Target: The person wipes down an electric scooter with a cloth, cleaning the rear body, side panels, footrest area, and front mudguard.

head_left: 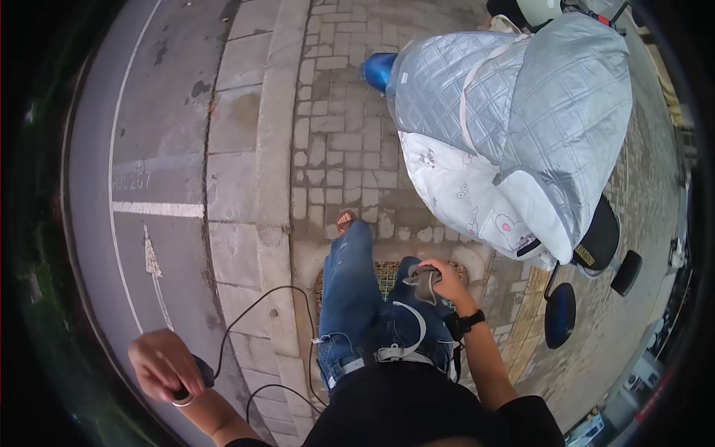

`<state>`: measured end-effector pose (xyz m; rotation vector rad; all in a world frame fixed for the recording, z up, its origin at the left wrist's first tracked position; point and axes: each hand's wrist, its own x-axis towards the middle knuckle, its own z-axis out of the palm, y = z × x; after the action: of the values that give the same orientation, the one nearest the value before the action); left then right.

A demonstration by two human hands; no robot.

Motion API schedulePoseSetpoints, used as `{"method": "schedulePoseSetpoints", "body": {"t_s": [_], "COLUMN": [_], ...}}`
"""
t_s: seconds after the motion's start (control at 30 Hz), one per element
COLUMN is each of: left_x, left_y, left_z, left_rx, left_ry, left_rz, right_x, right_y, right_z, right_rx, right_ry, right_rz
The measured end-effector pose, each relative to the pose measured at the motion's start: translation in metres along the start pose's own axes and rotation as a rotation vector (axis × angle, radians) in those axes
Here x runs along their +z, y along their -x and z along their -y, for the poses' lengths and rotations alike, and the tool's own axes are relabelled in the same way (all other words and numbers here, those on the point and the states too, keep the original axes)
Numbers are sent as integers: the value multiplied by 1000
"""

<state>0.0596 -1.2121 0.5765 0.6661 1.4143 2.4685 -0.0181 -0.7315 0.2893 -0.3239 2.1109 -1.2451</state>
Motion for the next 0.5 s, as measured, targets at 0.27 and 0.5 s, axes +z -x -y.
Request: {"method": "schedulePoseSetpoints", "body": {"t_s": [0.27, 0.5], "left_x": [-73, -119], "left_y": [-2, -100], "left_z": [54, 8], "left_rx": [-382, -330], "left_ry": [-133, -533], "left_rz": [-1043, -842], "right_x": [-7, -31], "right_y": [-71, -140], "right_z": [81, 94], "right_rx": [2, 89], "right_ry": [-53, -11], "right_rz": [-131, -284]}}
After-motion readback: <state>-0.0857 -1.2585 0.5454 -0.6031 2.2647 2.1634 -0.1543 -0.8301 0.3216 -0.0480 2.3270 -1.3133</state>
